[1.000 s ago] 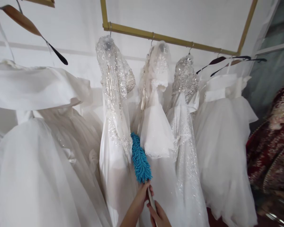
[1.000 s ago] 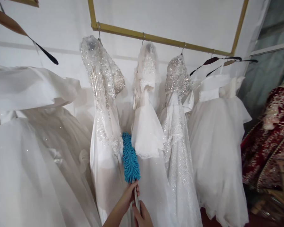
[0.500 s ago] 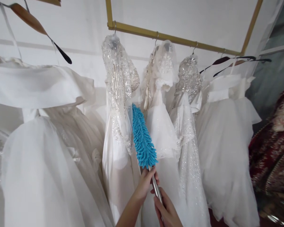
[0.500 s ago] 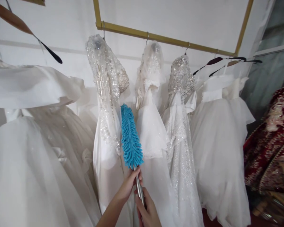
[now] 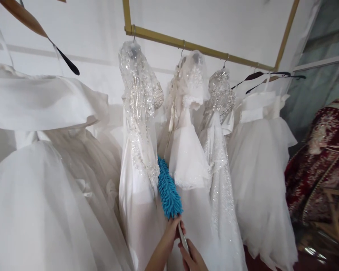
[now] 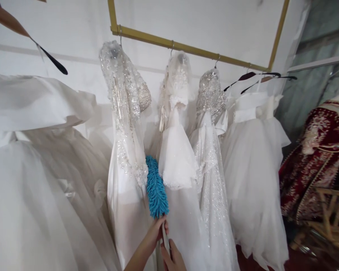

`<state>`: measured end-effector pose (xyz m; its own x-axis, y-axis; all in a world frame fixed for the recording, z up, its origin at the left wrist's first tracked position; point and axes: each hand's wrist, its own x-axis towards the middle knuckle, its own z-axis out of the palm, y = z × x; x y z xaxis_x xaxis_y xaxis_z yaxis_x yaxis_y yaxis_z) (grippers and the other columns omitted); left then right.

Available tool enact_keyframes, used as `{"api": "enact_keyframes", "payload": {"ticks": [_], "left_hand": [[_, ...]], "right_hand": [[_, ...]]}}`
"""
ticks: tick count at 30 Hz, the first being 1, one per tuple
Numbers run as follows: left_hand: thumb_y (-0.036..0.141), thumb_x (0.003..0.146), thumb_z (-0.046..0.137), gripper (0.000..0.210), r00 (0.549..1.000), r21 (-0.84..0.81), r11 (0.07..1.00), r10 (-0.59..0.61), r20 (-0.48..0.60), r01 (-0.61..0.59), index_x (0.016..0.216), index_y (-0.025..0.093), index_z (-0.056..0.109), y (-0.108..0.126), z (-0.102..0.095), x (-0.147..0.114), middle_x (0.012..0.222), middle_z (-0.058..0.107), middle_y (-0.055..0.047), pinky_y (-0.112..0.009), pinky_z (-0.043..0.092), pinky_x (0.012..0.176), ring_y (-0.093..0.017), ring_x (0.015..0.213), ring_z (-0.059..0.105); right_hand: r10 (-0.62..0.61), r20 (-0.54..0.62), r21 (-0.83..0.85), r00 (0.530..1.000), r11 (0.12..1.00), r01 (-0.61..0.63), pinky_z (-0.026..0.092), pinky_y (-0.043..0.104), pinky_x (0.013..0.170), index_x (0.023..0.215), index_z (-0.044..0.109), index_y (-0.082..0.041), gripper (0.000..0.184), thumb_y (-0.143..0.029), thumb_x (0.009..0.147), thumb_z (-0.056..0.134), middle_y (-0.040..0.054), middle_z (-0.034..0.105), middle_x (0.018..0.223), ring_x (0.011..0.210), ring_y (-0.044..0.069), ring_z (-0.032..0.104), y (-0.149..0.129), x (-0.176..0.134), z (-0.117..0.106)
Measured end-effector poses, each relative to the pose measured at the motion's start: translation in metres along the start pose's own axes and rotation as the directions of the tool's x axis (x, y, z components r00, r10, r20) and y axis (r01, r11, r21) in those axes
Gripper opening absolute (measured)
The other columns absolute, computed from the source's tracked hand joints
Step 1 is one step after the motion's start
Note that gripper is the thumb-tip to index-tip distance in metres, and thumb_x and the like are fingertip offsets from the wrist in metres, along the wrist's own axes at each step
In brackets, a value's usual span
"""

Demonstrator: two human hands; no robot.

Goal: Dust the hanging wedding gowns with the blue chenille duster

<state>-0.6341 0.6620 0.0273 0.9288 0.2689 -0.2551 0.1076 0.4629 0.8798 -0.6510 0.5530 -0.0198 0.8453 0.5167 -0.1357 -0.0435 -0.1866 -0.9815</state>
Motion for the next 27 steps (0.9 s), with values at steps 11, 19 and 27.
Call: {"api": "enact_keyframes", "payload": {"ticks": [11,19,27], "left_hand": [[0.062,0.064,0.058,0.045,0.986,0.071,0.992,0.093,0.135,-0.104,0.073,0.020,0.045,0.052,0.017,-0.012,0.059,0.049,0.005,-0.020,0.024,0.037,-0.008,0.042,0.042],[0.058,0.069,0.057,0.041,0.944,0.066,0.977,0.178,0.278,-0.204,0.078,0.019,0.046,0.079,0.034,-0.021,0.065,0.049,0.004,-0.017,0.027,0.034,-0.009,0.049,0.050],[0.064,0.061,0.059,0.048,0.975,0.084,0.996,-0.014,0.224,-0.005,0.066,0.020,0.043,0.034,0.016,-0.007,0.050,0.047,0.005,-0.018,0.021,0.033,-0.007,0.038,0.040]], "right_hand": [[-0.126,-0.005,-0.068,0.992,0.990,0.126,0.029,0.017,0.027,0.104,0.045,-0.016,0.052,-0.062,0.080,0.038,-0.0136,0.036,0.045,0.031,0.007,0.032,-0.059,-0.006,-0.007],[-0.209,-0.083,-0.003,0.974,0.978,0.210,0.025,0.016,0.027,0.102,0.046,-0.018,0.048,-0.060,0.081,0.040,-0.0148,0.035,0.042,0.029,0.005,0.027,-0.083,-0.012,-0.010],[-0.124,-0.118,0.016,0.985,0.992,0.127,0.034,0.020,0.034,0.101,0.055,-0.017,0.059,-0.069,0.074,0.043,-0.0113,0.040,0.042,0.033,0.009,0.038,-0.042,-0.016,-0.002]]}}
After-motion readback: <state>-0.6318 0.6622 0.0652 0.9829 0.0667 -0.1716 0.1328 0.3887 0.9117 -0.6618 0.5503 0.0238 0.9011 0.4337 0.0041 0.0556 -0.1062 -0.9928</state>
